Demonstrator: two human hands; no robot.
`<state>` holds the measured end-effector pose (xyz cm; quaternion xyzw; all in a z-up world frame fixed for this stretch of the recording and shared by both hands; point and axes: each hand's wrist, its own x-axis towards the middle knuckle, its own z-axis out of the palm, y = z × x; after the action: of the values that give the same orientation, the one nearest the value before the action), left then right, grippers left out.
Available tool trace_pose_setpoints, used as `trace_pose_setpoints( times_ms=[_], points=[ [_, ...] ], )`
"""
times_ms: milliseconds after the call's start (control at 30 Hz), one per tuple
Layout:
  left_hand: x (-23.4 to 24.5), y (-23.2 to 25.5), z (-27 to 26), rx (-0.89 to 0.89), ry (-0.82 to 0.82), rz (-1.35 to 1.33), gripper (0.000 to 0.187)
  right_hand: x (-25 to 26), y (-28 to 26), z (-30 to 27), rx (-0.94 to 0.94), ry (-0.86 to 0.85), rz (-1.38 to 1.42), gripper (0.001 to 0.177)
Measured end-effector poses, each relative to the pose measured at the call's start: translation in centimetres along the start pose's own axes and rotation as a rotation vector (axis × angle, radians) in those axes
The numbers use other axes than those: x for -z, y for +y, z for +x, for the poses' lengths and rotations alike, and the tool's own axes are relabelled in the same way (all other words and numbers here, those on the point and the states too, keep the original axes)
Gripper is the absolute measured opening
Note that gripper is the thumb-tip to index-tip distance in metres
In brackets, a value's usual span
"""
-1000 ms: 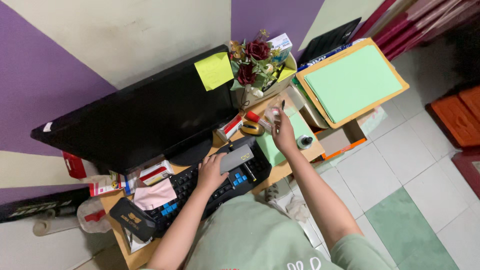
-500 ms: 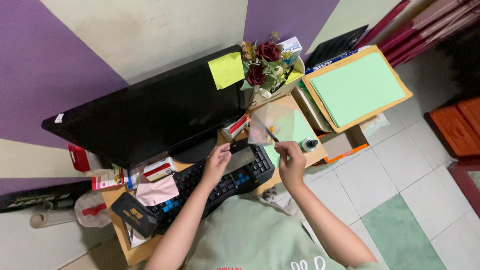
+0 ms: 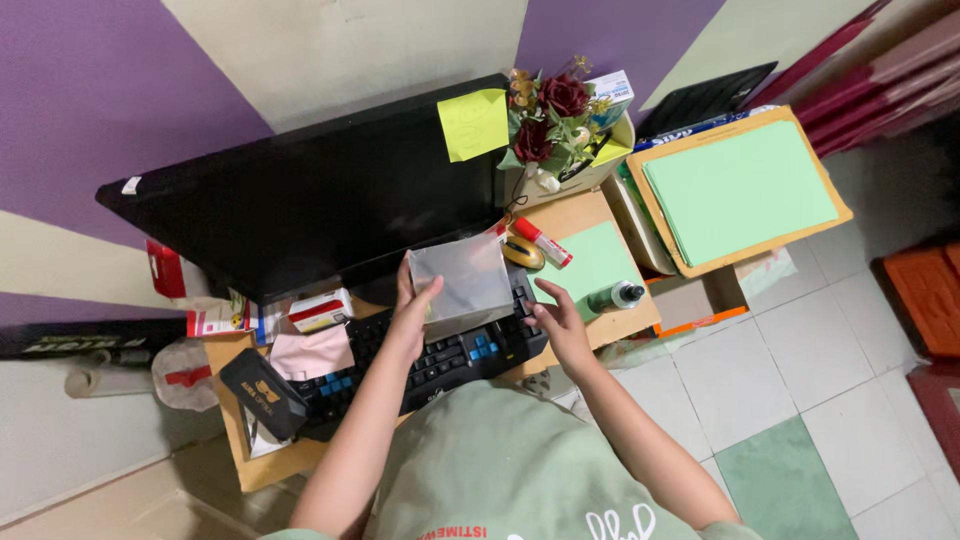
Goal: The person wipes a plastic box and a grey rectangular case with a cloth after applying spray, then cleans several small boxes and a pink bow before placing them on the desk.
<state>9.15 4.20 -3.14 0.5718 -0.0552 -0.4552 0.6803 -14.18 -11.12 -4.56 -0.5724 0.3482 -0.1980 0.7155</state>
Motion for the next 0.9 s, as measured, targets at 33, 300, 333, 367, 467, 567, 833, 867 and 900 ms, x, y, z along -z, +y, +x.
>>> trace_pose_setpoints(
  times_ms=[33,300,333,367,467,567,833,867,900],
  points=[
    [0.2,0.0,0.1,-0.029,0.014,0.101,0.09,0.2,0.5,0.3,0.0,-0.013,0.008,0.048],
    [-1.5,2.4,0.1,0.02,0.116,0.457,0.095,0.7,1.3,2.6,-0.16,-0.133,0.084,0.052],
    [-1.9,2.8,-0.4,0.01,0.145,0.483,0.096,0.8,1.4,3.0,-0.164,-0.14,0.091,0.053],
    [-2.3,3.2,-0.9,0.001,0.174,0.51,0.096,0.8,1.6,3.4,-0.168,-0.147,0.098,0.053],
    [-2.9,4.1,-2.0,-0.042,0.223,0.714,0.095,1.3,2.1,4.4,-0.181,-0.127,0.123,0.053],
    [-2.8,4.6,-2.6,-0.207,0.274,0.827,0.094,1.5,2.6,5.2,-0.202,-0.116,0.121,0.052],
    [-0.8,9.5,-6.8,-0.341,0.425,0.902,0.094,0.6,1.7,4.3,-0.14,-0.096,0.017,0.058],
    [-0.5,10.1,-7.6,-0.389,0.442,0.89,0.094,0.0,0.9,3.7,-0.126,-0.096,-0.016,0.061],
    [-0.1,10.6,-8.1,-0.437,0.46,0.878,0.094,-0.6,0.1,2.8,-0.016,-0.089,-0.223,0.068]
  ],
)
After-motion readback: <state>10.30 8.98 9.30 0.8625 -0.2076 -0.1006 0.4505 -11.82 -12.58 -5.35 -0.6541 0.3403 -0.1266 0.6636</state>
